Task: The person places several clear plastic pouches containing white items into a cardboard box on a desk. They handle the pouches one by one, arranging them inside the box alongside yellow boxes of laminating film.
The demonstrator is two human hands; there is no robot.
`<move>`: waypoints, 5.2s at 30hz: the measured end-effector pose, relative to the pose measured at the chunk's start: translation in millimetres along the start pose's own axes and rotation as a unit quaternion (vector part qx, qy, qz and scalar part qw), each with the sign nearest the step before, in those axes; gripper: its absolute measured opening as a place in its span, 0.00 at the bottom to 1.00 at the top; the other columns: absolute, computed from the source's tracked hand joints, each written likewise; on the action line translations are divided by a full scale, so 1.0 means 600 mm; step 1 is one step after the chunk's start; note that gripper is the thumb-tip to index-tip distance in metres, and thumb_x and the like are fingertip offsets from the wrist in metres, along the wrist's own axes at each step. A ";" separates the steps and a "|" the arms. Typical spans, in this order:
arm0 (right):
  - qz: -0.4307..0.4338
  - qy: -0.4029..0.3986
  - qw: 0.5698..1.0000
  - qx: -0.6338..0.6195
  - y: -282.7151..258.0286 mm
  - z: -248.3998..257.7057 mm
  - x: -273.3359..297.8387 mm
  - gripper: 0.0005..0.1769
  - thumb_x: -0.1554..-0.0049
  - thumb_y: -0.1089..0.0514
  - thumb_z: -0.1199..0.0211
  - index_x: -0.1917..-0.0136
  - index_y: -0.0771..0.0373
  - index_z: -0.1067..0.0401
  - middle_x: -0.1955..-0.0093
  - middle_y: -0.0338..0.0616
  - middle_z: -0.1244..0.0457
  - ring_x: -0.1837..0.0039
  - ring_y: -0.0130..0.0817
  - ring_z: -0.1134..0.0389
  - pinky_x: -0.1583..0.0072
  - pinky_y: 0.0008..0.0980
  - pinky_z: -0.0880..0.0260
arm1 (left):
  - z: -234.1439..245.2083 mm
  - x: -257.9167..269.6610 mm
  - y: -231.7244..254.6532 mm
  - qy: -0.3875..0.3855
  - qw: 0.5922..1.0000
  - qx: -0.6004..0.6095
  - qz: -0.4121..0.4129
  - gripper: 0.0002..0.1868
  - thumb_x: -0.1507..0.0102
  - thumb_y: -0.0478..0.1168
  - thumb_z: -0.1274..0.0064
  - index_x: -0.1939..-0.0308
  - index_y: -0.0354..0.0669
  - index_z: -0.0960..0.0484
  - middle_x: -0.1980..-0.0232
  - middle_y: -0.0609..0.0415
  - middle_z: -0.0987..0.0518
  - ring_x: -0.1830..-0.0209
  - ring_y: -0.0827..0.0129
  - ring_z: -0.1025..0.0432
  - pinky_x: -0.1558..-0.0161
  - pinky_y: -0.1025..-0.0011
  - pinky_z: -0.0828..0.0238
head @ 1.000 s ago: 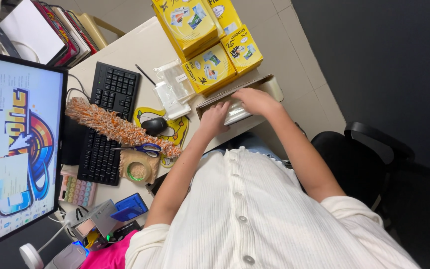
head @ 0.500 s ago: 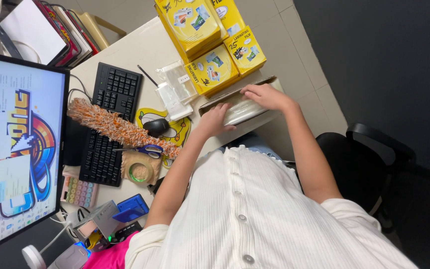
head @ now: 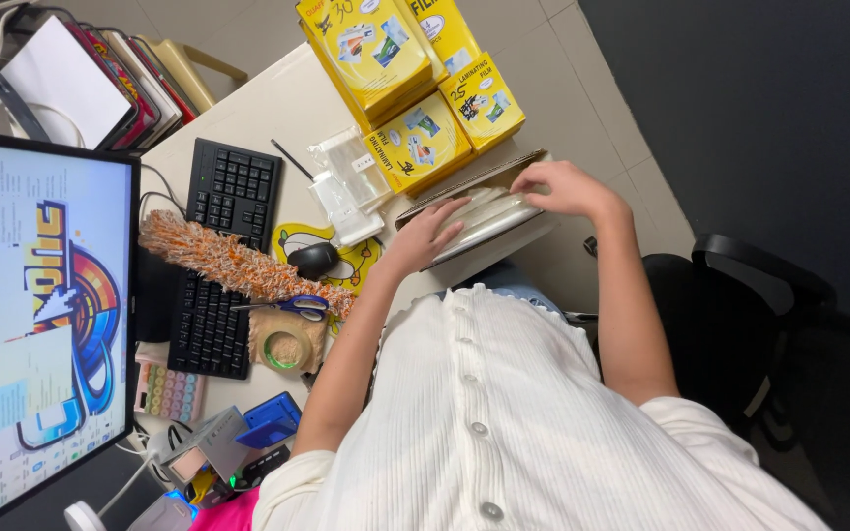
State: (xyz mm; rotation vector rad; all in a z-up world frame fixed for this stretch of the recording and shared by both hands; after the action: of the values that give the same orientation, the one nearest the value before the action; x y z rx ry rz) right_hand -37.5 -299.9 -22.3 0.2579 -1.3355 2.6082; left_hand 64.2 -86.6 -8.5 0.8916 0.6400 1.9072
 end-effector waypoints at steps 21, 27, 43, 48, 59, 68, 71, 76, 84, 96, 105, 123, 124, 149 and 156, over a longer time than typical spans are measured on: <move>-0.067 0.032 0.976 0.203 0.023 -0.081 -0.049 0.07 0.46 0.54 0.31 0.52 0.48 0.18 0.47 0.44 0.31 0.43 0.42 0.29 0.42 0.41 0.29 | 0.035 0.017 0.015 0.247 0.961 0.012 -0.121 0.16 0.35 0.25 0.53 0.48 0.43 0.20 0.47 0.44 0.18 0.52 0.49 0.23 0.54 0.58 0.26; 0.055 0.065 0.994 0.069 0.006 -0.071 -0.025 0.14 0.42 0.53 0.32 0.46 0.61 0.23 0.44 0.47 0.31 0.42 0.49 0.30 0.41 0.43 0.29 | 0.081 0.052 0.028 0.345 0.925 0.090 -0.129 0.17 0.34 0.23 0.55 0.47 0.42 0.19 0.60 0.52 0.21 0.64 0.71 0.28 0.61 0.73 0.29; 0.001 0.069 0.996 -0.059 -0.037 -0.050 0.008 0.30 0.44 0.67 0.37 0.29 0.57 0.34 0.31 0.47 0.35 0.39 0.43 0.28 0.38 0.39 0.29 | -0.053 -0.053 -0.044 -0.042 0.965 0.259 0.017 0.18 0.37 0.28 0.55 0.46 0.41 0.16 0.51 0.56 0.19 0.55 0.73 0.29 0.48 0.76 0.32; -0.026 0.061 0.993 -0.100 -0.039 -0.050 0.014 0.40 0.52 0.78 0.43 0.29 0.51 0.33 0.31 0.44 0.35 0.38 0.42 0.29 0.36 0.37 0.29 | -0.054 -0.081 -0.078 0.078 0.985 0.146 -0.058 0.19 0.41 0.26 0.57 0.50 0.36 0.16 0.47 0.44 0.19 0.46 0.60 0.24 0.40 0.66 0.31; -0.008 0.069 0.997 0.019 0.003 -0.077 -0.017 0.36 0.55 0.78 0.47 0.40 0.50 0.21 0.38 0.40 0.30 0.37 0.44 0.30 0.36 0.39 0.32 | -0.042 -0.048 -0.015 0.023 0.990 -0.075 0.114 0.25 0.30 0.55 0.65 0.37 0.48 0.22 0.49 0.40 0.19 0.45 0.46 0.26 0.44 0.54 0.31; -0.091 0.052 0.994 0.044 0.029 -0.082 -0.046 0.17 0.43 0.60 0.43 0.44 0.47 0.19 0.41 0.43 0.31 0.39 0.46 0.31 0.39 0.43 0.32 | -0.048 -0.057 -0.107 -0.054 0.987 -0.080 0.126 0.40 0.30 0.70 0.73 0.26 0.47 0.37 0.45 0.37 0.20 0.44 0.42 0.25 0.40 0.52 0.32; -0.089 0.047 0.993 0.059 0.046 -0.088 -0.061 0.21 0.44 0.63 0.44 0.43 0.46 0.19 0.41 0.43 0.30 0.39 0.46 0.30 0.38 0.43 0.31 | -0.032 -0.039 -0.095 -0.109 0.988 -0.004 0.112 0.50 0.39 0.73 0.63 0.23 0.46 0.46 0.47 0.38 0.19 0.45 0.47 0.22 0.41 0.56 0.30; -0.126 0.033 0.990 0.050 0.041 -0.086 -0.072 0.23 0.45 0.64 0.43 0.41 0.44 0.20 0.42 0.45 0.30 0.41 0.47 0.29 0.38 0.42 0.30 | -0.023 -0.016 -0.103 -0.138 0.982 -0.084 0.102 0.64 0.49 0.79 0.48 0.21 0.44 0.47 0.46 0.33 0.20 0.43 0.50 0.25 0.40 0.59 0.30; -0.109 0.021 0.994 0.023 0.042 -0.079 -0.057 0.20 0.44 0.56 0.34 0.38 0.46 0.23 0.42 0.48 0.31 0.41 0.49 0.30 0.39 0.42 0.30 | -0.032 0.004 -0.114 -0.123 0.985 -0.027 0.118 0.30 0.31 0.56 0.67 0.31 0.45 0.29 0.41 0.42 0.21 0.40 0.50 0.27 0.39 0.57 0.33; 0.085 0.055 0.975 0.196 -0.071 -0.107 -0.024 0.20 0.42 0.47 0.37 0.42 0.61 0.22 0.42 0.49 0.31 0.37 0.48 0.34 0.34 0.49 0.40 | -0.053 0.018 -0.066 0.056 0.991 -0.117 -0.035 0.33 0.30 0.54 0.52 0.30 0.30 0.33 0.33 0.33 0.30 0.34 0.41 0.34 0.36 0.54 0.37; 0.133 0.074 0.981 0.117 -0.201 -0.130 -0.039 0.10 0.40 0.55 0.41 0.48 0.61 0.24 0.50 0.47 0.32 0.45 0.50 0.31 0.44 0.47 0.31 | 0.047 0.075 -0.059 0.149 0.987 0.058 0.025 0.15 0.28 0.43 0.52 0.41 0.43 0.18 0.48 0.45 0.16 0.53 0.57 0.20 0.49 0.65 0.24; 0.056 0.091 0.993 0.052 -0.193 -0.172 -0.039 0.21 0.39 0.60 0.42 0.33 0.59 0.31 0.34 0.48 0.36 0.36 0.51 0.34 0.39 0.45 0.31 | 0.111 -0.012 -0.363 0.395 0.882 -0.015 0.256 0.47 0.45 0.50 0.26 0.33 0.30 0.36 0.36 0.36 0.35 0.38 0.45 0.35 0.42 0.58 0.33; 0.053 0.094 0.993 0.053 -0.187 -0.173 -0.040 0.21 0.39 0.60 0.42 0.33 0.59 0.31 0.34 0.48 0.36 0.36 0.51 0.34 0.39 0.45 0.31 | 0.122 -0.015 -0.346 0.393 0.884 -0.014 0.253 0.47 0.45 0.50 0.26 0.33 0.30 0.36 0.36 0.36 0.35 0.38 0.45 0.35 0.42 0.58 0.33; 0.068 0.146 0.987 0.024 -0.136 -0.157 -0.030 0.21 0.40 0.66 0.45 0.34 0.59 0.30 0.34 0.49 0.35 0.34 0.50 0.33 0.35 0.41 0.31 | 0.155 0.127 -0.188 0.298 0.847 0.424 0.120 0.14 0.30 0.41 0.55 0.41 0.45 0.32 0.53 0.50 0.17 0.58 0.69 0.22 0.61 0.69 0.19; 0.063 0.195 0.978 -0.040 -0.113 -0.143 -0.005 0.28 0.47 0.66 0.38 0.33 0.63 0.33 0.32 0.54 0.35 0.33 0.48 0.32 0.34 0.39 0.32 | 0.020 0.045 -0.079 0.003 0.948 0.309 0.073 0.19 0.29 0.47 0.57 0.35 0.49 0.29 0.45 0.54 0.21 0.52 0.63 0.22 0.57 0.66 0.17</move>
State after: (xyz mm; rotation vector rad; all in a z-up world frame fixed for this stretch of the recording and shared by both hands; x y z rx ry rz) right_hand -23.1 -191.8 -19.7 -0.3445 -1.3426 2.5175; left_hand 89.3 -40.2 -27.3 1.3499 1.2441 1.8585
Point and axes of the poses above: each hand's wrist, its own x-axis away from the middle knuckle, its own z-axis out of the back of the hand, y = z × x, the point moved 7 cm from there along -x, towards the middle knuckle
